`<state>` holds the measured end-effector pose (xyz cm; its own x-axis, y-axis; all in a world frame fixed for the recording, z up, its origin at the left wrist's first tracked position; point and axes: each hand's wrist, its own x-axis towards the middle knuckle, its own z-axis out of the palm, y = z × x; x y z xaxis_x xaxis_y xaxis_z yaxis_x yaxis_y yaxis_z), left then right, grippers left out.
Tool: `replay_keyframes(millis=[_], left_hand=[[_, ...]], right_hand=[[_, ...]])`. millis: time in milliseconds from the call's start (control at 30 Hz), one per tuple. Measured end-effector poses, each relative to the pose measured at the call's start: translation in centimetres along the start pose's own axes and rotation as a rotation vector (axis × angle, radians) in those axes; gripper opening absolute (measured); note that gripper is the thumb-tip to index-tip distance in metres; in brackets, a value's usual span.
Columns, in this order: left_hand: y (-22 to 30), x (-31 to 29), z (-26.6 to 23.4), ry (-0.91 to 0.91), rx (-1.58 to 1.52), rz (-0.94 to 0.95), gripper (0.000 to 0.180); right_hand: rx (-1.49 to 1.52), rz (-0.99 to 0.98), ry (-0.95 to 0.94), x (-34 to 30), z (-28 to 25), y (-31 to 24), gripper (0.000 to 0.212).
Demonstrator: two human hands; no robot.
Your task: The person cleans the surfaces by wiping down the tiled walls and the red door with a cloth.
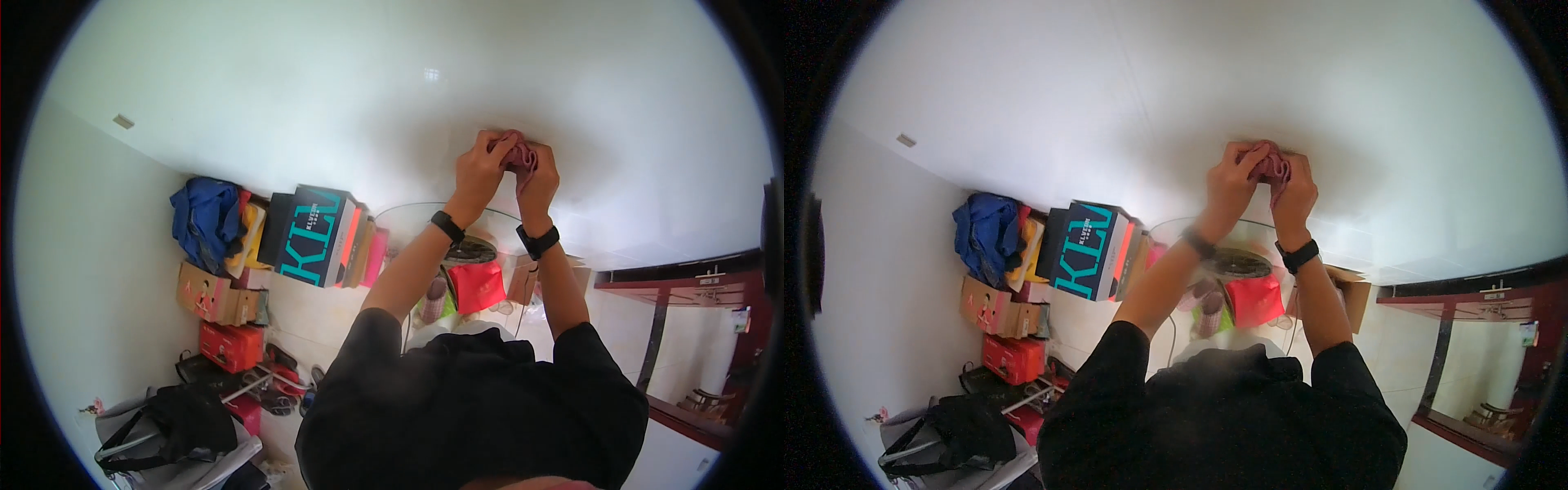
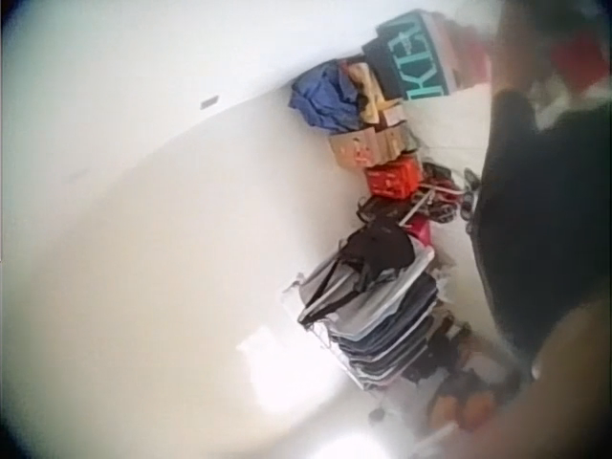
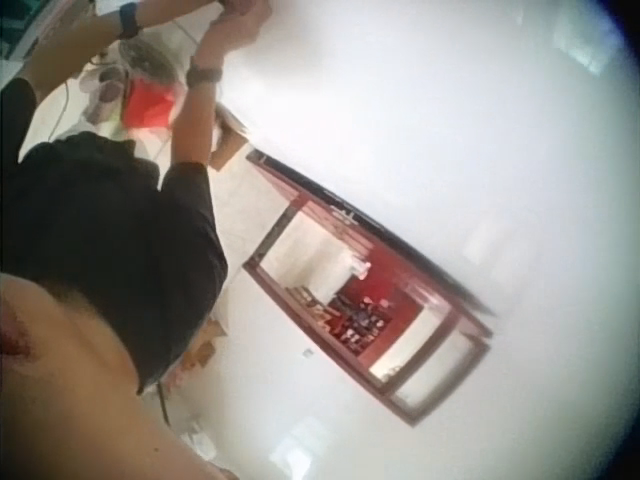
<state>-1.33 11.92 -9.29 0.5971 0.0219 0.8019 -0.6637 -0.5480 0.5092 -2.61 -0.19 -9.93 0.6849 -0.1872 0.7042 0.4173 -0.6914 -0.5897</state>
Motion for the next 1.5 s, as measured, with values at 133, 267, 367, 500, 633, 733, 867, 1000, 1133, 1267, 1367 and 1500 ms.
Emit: replay_keyframes(millis=[133, 267, 367, 500, 633, 733, 867, 1000, 1133, 1267, 1367, 1500], left_hand=[[-2.1, -2.3, 0.1, -0.017, -0.038, -0.044, 0.037], [-3.9, -4.2, -0.4, -0.14, -0.02, -0.166, 0.038], [-4.6, -4.7, -0.9, -0.188, 0.004, -0.17, 0.034], [-4.0, -3.5, -1.3, -0.29, 0.085, -0.164, 0.033], [-0.3, -0.3, -1.0, -0.224, 0.076, -0.141, 0.031], [3.3, 2.6, 1.5, -0.117, 0.035, 0.007, 0.028], [10.2, 7.0, 5.3, -0.03, -0.013, 0.163, 0.033], [16.9, 10.1, 10.5, 0.015, -0.092, 0.269, 0.034], [22.6, 11.3, 16.9, -0.029, -0.166, 0.302, 0.04], [25.8, 10.0, 23.0, -0.109, -0.129, 0.354, 0.038], [26.3, 7.4, 26.9, -0.178, -0.131, 0.43, 0.034], [25.8, 2.0, 30.7, -0.346, -0.192, 0.395, 0.028]], right_hand=[[-0.043, 0.017, -0.038, -1.4, 1.4, 0.1, 0.022], [-0.176, 0.094, -0.126, -3.0, 2.9, 0.2, 0.013], [-0.159, 0.069, -0.147, -4.3, 4.0, 1.3, 0.013], [-0.197, 0.059, -0.291, -2.9, 2.6, 1.2, 0.013], [-0.209, 0.02, -0.208, -0.3, -0.6, -0.1, 0.012], [-0.168, 0.02, -0.142, 2.8, -4.7, 0.4, 0.016], [-0.01, -0.186, 0.076, 7.9, -11.8, 2.0, 0.025], [-0.021, -0.21, 0.173, 11.4, -19.5, 3.9, 0.026], [-0.017, -0.18, 0.306, 12.8, -25.3, 8.8, 0.029], [0.067, -0.138, 0.363, 11.6, -29.2, 14.5, 0.027], [0.189, -0.026, 0.401, 8.7, -30.1, 17.9, 0.027], [0.369, 0.147, 0.437, 3.9, -29.8, 22.6, 0.017]])
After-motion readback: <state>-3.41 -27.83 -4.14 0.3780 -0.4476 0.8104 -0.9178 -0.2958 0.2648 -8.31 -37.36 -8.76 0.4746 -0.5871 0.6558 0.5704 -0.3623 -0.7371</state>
